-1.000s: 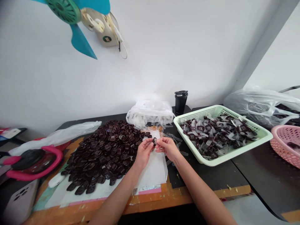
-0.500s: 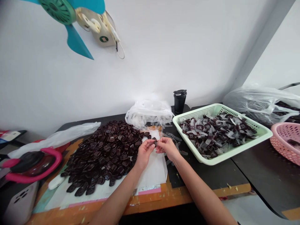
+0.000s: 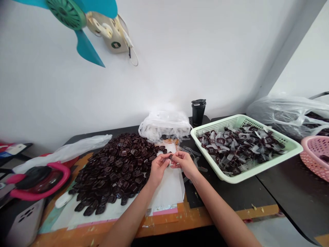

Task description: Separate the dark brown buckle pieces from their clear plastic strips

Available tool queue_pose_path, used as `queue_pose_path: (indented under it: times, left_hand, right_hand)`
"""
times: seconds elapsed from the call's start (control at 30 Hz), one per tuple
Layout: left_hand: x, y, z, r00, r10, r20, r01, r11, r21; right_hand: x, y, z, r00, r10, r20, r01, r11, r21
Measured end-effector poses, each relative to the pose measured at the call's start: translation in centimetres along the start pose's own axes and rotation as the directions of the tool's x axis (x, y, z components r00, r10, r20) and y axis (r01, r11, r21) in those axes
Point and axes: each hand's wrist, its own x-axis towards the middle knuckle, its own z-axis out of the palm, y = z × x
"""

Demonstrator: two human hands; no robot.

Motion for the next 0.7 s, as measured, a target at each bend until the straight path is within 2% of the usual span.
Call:
queue_pose_path:
  times: [0.2,0.43,0.57,0.7]
  left_hand:
    - [-0.3,-0.1,0.5,1.000,0.003,-0.029,-0.003,1.000,-0.017]
    - [-0.1,0.1,0.0,0.998,0.052,-0.020,-0.052,0.999,0.017]
    - [-0.1,-0.4,0.0,1.000,0.000,-0.026,0.000,1.000,-0.029]
    - [-0.2,-1.1,0.3,0.995,-0.095,-0.036,0.087,0.981,-0.172]
  right_hand:
    - [0.1,0.1,0.0,0.998,0.026,-0.060,-0.029,0.998,-0.054]
    - [0.0,0.2,0.1,0.998,-0.043,0.038,0.042,0.998,0.035]
    - [0.0,0.3,0.0,0.999,-0.024,0.037,0.023,0.999,0.026]
    - [0.2,0.5,-0.1,0.999,0.007,-0.036,-0.007,1.000,-0.003]
